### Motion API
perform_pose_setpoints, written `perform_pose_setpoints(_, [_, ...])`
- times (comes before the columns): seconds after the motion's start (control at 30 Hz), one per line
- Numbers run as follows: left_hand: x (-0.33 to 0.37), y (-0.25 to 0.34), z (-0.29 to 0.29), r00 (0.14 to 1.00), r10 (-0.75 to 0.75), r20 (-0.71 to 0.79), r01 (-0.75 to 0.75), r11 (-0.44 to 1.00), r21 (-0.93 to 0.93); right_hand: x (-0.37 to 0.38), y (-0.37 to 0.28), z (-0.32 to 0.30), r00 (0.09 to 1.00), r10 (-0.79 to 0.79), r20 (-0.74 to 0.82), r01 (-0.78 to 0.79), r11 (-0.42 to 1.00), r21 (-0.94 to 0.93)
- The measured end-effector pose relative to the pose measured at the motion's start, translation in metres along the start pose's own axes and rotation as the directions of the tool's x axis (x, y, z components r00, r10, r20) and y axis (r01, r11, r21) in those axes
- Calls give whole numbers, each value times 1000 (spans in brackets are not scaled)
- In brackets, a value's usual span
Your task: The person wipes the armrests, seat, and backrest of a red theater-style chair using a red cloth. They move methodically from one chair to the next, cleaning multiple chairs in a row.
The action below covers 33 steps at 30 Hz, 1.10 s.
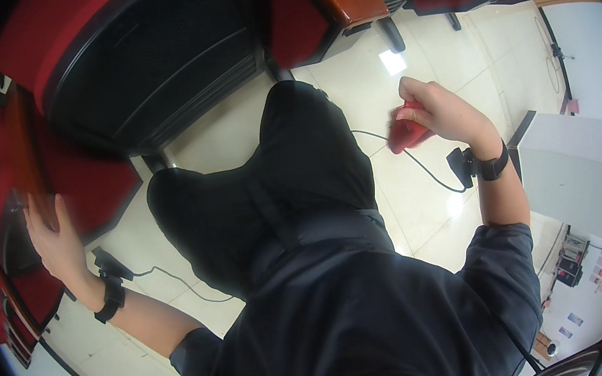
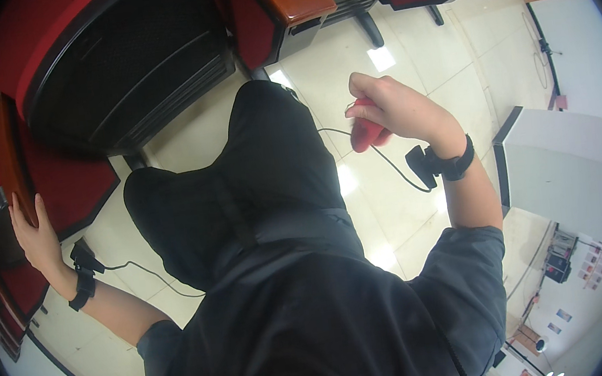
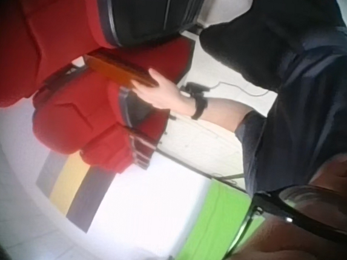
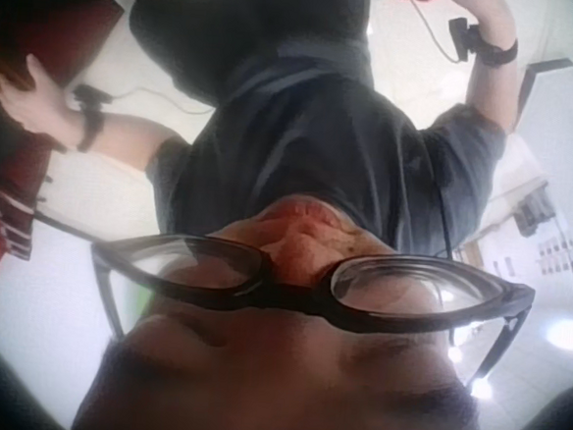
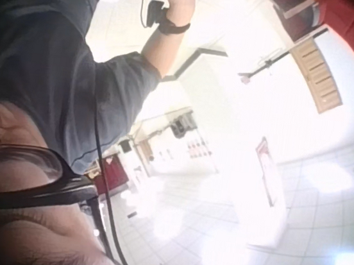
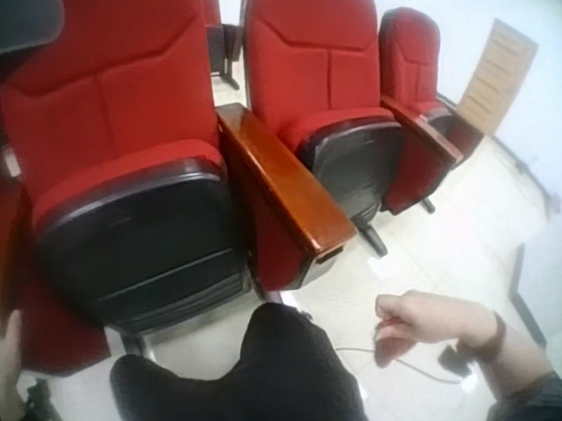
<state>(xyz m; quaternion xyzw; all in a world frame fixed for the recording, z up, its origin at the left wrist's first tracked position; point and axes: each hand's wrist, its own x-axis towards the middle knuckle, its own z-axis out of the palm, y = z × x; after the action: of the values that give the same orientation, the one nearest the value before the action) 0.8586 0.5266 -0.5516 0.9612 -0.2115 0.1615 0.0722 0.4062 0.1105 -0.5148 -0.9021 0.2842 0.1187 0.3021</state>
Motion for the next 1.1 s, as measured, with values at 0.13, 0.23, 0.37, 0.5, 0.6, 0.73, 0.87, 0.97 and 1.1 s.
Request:
perform_pose_setpoints(0.13, [1,-3,1,1000,3,0,-3,1000,-8,-13,-2,-16,964,-202,-174,234,953,191])
perform_pose_setpoints(0.23, [1,-5,3,1000,4,-1,-4,1000,-25,-24,-7,-31,892,-255,-374,434,718,544])
perform_pose_setpoints(0.37, [0,-7,5,1000,12,4,-12,1000,12,-27,-13,-22,958,-95,-270,251,729,637])
perform_pose_setpoints(0.5, [1,-6,5,1000,-1,10,1,1000,-18,-9,-6,18,996,60,-71,-10,825,564])
perform_pose_setpoints(0.6, [0,-5,4,1000,-4,4,4,1000,-15,1,6,47,962,230,150,-269,677,686])
perform_pose_setpoints(0.73, [0,-2,2,1000,-13,4,13,1000,-6,2,22,71,981,62,185,-187,35,982])
perform_pose_setpoints(0.87, [1,0,0,1000,-25,9,25,1000,-16,-5,38,79,976,126,177,-157,-153,976])
perform_pose_setpoints(0.97, [1,1,0,999,-35,8,35,998,-42,-7,45,89,928,94,361,-342,-170,924])
perform_pose_setpoints(1.1, [1,1,0,999,-38,12,39,997,-63,-10,45,100,775,253,580,-556,-165,815])
